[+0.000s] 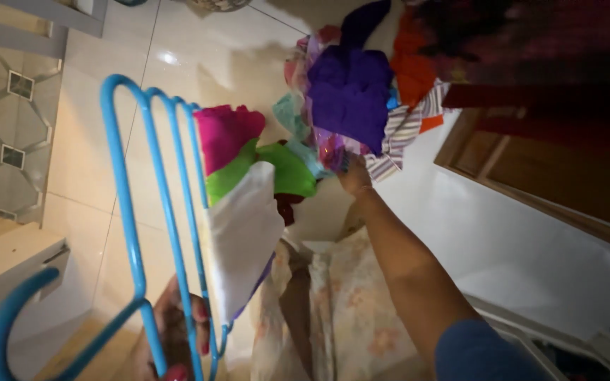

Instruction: The recorder is organizing various small items of clothing and placing them on a multi-tiered blue plastic hanger in a bathroom or laundry area.

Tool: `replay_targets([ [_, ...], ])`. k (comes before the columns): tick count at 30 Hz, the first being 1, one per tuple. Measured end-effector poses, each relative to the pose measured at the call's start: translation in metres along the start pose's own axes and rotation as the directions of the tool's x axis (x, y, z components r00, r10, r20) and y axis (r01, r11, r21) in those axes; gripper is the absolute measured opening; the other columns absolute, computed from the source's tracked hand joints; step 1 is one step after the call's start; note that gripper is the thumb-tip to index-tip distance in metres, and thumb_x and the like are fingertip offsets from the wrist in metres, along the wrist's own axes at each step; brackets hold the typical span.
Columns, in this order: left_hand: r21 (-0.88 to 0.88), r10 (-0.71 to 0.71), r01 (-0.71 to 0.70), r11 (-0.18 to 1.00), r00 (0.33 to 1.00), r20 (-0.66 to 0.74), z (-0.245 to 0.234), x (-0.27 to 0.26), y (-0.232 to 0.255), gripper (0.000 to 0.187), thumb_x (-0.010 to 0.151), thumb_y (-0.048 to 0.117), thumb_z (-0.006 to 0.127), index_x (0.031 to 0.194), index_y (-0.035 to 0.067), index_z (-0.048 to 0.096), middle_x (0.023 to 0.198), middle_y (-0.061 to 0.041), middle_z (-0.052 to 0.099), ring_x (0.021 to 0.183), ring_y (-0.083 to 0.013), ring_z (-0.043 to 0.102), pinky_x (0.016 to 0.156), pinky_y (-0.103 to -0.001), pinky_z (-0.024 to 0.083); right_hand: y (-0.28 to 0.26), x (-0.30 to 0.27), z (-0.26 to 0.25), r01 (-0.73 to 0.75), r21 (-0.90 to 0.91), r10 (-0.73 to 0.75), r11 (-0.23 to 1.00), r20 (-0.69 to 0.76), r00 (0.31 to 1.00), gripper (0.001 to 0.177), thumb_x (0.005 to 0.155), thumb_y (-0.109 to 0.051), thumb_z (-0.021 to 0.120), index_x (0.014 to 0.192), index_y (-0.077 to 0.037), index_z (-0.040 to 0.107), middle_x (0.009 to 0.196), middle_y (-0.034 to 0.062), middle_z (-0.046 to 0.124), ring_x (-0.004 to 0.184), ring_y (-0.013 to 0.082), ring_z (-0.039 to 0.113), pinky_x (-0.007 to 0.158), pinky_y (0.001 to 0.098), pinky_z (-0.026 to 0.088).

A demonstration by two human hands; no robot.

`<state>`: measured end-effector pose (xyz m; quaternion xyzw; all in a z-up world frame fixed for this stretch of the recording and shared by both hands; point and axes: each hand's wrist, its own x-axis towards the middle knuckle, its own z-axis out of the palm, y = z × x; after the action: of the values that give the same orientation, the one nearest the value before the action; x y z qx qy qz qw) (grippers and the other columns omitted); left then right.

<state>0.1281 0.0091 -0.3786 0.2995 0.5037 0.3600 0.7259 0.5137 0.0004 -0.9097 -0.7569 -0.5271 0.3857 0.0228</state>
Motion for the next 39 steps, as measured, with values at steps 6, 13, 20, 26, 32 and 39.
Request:
replay_targets([
  [6, -0.112, -0.333, 0.314, 0.943, 0.903, -0.27, -0.063, 0.017, -0.056, 0.082, 0.099, 0.053, 0.056, 0.158, -0.003, 0.04, 0.083, -0.021, 0.061, 0.05, -0.0285, 0.062, 0.043, -0.037, 0.052, 0.017, 0.079, -0.02, 0.08, -0.224, -0.039, 0.971, 0.181, 0.983, 0.053, 0.103, -0.041, 0.05, 0.15, -0.015, 0.048, 0.149, 0.012, 0.056, 0.138, 0.031, 0.053, 0.132, 0.0588, 0.003],
  [13, -0.24, -0.059, 0.027, 0.97, 0.99, -0.128, -0.064, 0.009, -0.096, 0.075, 0.103, 0.05, 0.048, 0.157, -0.002, 0.037, 0.087, -0.022, 0.063, 0.052, -0.0267, 0.063, 0.051, -0.037, 0.055, 0.078, 0.127, 0.003, -0.091, 0.054, 0.087, 0.994, 0.066, 0.994, 0.045, 0.099, -0.045, 0.067, 0.121, -0.007, 0.075, 0.125, 0.0201, 0.073, 0.12, 0.0392, 0.068, 0.103, 0.0453, 0.054],
  [20, 0.0, -0.229, 0.244, 0.97, 0.91, -0.346, 0.009, 0.011, -0.024, 0.091, 0.086, 0.047, 0.059, 0.16, -0.002, 0.034, 0.089, -0.023, 0.061, 0.055, -0.0267, 0.061, 0.049, -0.037, 0.051, 0.02, -0.007, -0.079, -0.005, 0.533, 0.216, 0.846, -0.334, 0.918, 0.062, 0.068, -0.033, 0.09, 0.111, 0.001, 0.063, 0.1, 0.0227, 0.071, 0.089, 0.0403, 0.07, 0.075, 0.0488, 0.055],
  [26, 0.074, -0.089, 0.1, 0.992, 0.987, -0.137, 0.04, -0.026, 0.039, 0.111, 0.061, 0.015, 0.07, 0.162, -0.006, 0.028, 0.102, -0.019, 0.058, 0.063, -0.0203, 0.056, 0.06, -0.031, 0.047, -0.068, -0.18, -0.185, 0.115, -0.013, -0.105, 0.993, 0.313, 0.944, 0.03, 0.081, -0.027, 0.078, 0.104, -0.008, 0.072, 0.106, 0.0176, 0.073, 0.099, 0.0345, 0.07, 0.09, 0.042, 0.055],
  [32, -0.019, -0.014, 0.011, 1.0, 0.984, -0.176, 0.104, -0.063, 0.134, 0.1, 0.063, 0.019, 0.066, 0.156, -0.011, 0.041, 0.109, -0.015, 0.057, 0.073, -0.0158, 0.053, 0.067, -0.026, 0.042, -0.185, -0.314, -0.408, 0.582, 0.426, -0.621, 0.693, -0.059, 0.782, 0.02, 0.09, -0.005, 0.069, 0.11, -0.002, 0.07, 0.144, 0.0205, 0.056, 0.136, 0.037, 0.049, 0.112, 0.0417, 0.037],
  [39, -0.021, 0.071, -0.073, 0.997, 0.994, -0.079, 0.133, -0.121, 0.207, 0.08, 0.071, 0.021, 0.063, 0.141, -0.015, 0.05, 0.109, -0.013, 0.059, 0.074, -0.0148, 0.052, 0.069, -0.027, 0.044, -0.26, -0.439, -0.635, 0.589, 0.79, -0.248, -0.17, -0.613, 0.75, 0.049, 0.103, -0.034, 0.073, 0.139, -0.004, 0.06, 0.133, 0.0118, 0.066, 0.123, 0.0269, 0.064, 0.111, 0.0431, 0.051],
])
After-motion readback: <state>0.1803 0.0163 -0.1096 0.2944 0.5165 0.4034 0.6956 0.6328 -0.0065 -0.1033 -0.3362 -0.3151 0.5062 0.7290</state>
